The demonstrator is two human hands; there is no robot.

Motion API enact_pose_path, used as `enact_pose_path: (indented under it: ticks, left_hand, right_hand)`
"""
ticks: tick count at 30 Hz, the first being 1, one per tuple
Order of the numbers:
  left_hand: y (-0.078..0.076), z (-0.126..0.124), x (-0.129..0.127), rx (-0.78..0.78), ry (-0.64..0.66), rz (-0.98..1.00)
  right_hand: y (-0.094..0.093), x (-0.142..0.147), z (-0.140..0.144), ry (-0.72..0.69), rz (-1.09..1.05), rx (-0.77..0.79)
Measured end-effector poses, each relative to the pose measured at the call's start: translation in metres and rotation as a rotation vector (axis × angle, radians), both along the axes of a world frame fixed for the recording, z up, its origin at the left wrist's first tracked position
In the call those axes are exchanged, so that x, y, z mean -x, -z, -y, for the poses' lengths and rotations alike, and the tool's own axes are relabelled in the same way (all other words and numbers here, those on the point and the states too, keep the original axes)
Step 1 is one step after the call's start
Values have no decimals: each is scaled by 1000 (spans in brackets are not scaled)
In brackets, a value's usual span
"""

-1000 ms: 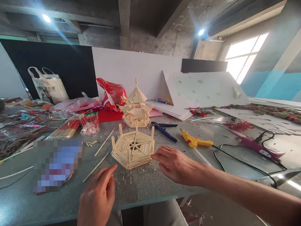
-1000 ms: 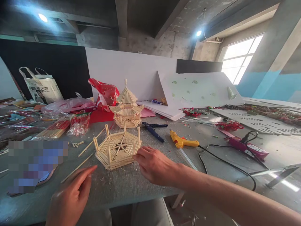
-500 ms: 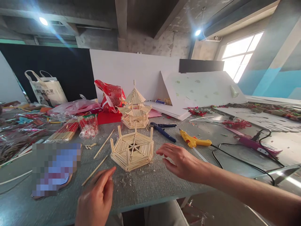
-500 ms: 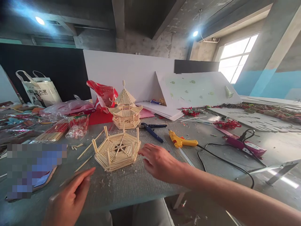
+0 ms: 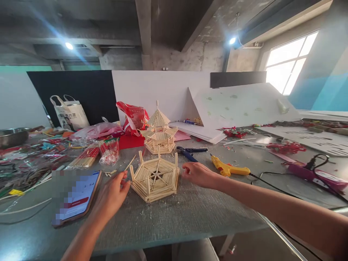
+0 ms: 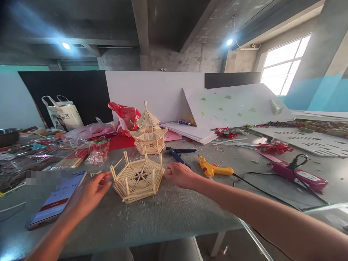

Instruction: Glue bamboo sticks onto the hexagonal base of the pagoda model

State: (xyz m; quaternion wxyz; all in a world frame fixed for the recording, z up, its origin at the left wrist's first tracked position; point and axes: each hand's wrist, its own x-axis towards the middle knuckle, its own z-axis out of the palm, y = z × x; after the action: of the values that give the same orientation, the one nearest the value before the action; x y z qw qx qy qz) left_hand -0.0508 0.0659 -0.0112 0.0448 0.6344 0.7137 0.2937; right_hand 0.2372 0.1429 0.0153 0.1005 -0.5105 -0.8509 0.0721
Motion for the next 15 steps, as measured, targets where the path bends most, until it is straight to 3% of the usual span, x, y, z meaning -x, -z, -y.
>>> enact_pose_path:
  ticks: [7,15]
  left_hand:
    - [4,-14,1,85,184,115]
    - [-2,-6,-7,80,184,141]
  right_hand:
    - [16,11,-25,-86,-35,-46]
    - [22,17,-45,-56,-73,-67]
